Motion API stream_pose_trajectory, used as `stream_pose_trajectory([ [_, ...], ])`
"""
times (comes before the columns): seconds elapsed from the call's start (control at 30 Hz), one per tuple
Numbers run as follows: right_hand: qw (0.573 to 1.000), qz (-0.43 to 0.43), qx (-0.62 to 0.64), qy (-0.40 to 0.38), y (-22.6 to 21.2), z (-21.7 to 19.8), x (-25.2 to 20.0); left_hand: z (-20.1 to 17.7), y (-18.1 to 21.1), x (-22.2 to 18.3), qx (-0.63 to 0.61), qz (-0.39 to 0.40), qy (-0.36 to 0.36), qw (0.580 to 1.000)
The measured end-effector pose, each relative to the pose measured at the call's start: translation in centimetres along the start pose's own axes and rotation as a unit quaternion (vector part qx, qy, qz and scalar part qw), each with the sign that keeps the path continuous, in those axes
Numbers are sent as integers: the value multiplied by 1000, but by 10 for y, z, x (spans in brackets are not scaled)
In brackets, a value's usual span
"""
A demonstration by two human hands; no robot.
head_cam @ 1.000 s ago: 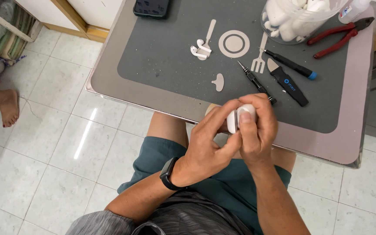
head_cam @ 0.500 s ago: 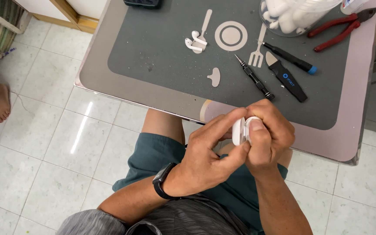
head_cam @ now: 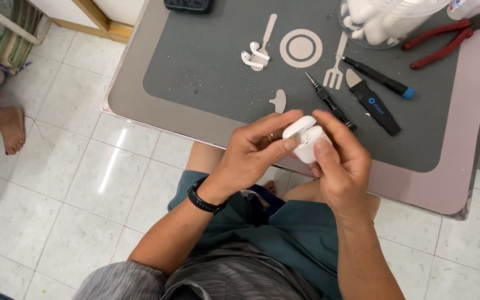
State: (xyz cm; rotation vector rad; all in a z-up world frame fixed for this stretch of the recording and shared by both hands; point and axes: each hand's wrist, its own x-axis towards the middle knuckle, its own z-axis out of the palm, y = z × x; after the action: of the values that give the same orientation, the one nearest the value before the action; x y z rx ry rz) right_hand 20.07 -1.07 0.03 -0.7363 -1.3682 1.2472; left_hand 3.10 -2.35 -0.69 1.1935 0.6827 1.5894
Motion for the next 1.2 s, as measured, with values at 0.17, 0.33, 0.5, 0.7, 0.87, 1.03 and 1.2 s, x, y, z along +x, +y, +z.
stream_pose_trajectory([
  [0.17,996,-57,-48,50,9,0,6,1,27,5,113,35,-50,992],
  [0.33,993,-68,-65,72,5,10,6,-2,19,7,141,33,-35,989],
  [0.5,995,-38,-62,66,-2,8,4,-8,6,7,95,16,-13,995],
  [0.7,995,-27,-85,38,-2,8,5,-9,7,6,86,4,6,996],
  [0.87,990,-41,-136,4,-3,6,7,-15,4,8,88,-22,27,995],
  [1.03,982,-70,-170,-34,-10,7,3,-17,-1,9,53,-92,102,989],
  [1.2,989,-65,-133,-20,-8,10,7,-8,18,6,36,-81,58,994],
])
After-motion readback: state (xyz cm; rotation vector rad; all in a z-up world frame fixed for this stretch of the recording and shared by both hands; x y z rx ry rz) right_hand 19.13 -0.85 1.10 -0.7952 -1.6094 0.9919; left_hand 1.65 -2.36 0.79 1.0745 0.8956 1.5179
